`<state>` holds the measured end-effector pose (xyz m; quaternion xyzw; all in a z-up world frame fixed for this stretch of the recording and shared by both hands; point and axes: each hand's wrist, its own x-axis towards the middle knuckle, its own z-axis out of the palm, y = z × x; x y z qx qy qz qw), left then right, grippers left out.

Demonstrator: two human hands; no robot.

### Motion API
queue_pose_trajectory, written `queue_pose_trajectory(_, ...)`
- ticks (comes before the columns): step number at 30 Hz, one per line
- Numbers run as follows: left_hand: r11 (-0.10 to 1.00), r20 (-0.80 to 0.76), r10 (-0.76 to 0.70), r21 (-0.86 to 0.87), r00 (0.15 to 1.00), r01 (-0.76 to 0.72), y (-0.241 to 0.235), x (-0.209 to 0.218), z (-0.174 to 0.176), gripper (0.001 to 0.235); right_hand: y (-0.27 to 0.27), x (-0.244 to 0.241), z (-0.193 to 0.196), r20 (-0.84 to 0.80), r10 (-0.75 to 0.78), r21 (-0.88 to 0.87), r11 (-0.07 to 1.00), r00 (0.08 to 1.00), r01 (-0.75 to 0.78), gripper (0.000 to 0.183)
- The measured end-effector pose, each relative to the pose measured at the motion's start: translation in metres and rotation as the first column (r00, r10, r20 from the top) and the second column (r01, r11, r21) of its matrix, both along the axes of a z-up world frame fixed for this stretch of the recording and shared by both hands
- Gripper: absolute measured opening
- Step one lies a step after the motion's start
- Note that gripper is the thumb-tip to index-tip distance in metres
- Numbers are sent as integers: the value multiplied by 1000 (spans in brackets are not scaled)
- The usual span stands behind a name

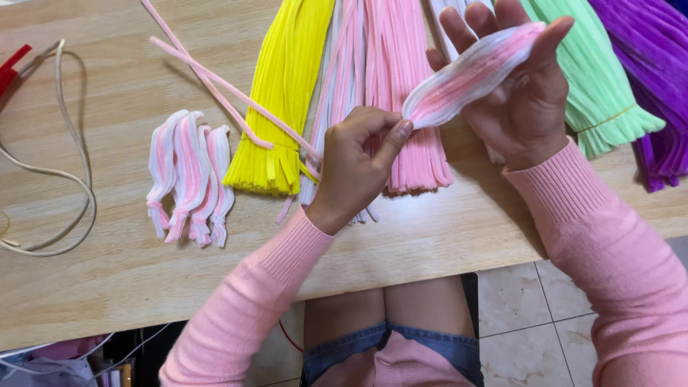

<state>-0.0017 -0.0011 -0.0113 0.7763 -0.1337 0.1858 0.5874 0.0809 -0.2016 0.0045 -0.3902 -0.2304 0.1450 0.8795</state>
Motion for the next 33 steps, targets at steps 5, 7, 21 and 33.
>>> queue_pose_trajectory(5,1000,-13,-22,-15,1000,22,-1,-1,1,11,-3,5,-6,1,40,48,998,999,-40,37)
queue_pose_trajectory(7,999,-15,-32,-8,999,32,-1,-1,2,10,-5,6,-7,5,55,59,997,998,-56,35)
queue_pose_trajectory(21,996,-34,-25,-89,999,22,-5,-2,-1,16,14,-5,-1,291,-154,-297,924,944,242,84)
queue_pose_trajectory(33,993,73,-118,-16,990,120,-3,-4,4,15,27,-27,15,412,0,-588,764,911,266,51)
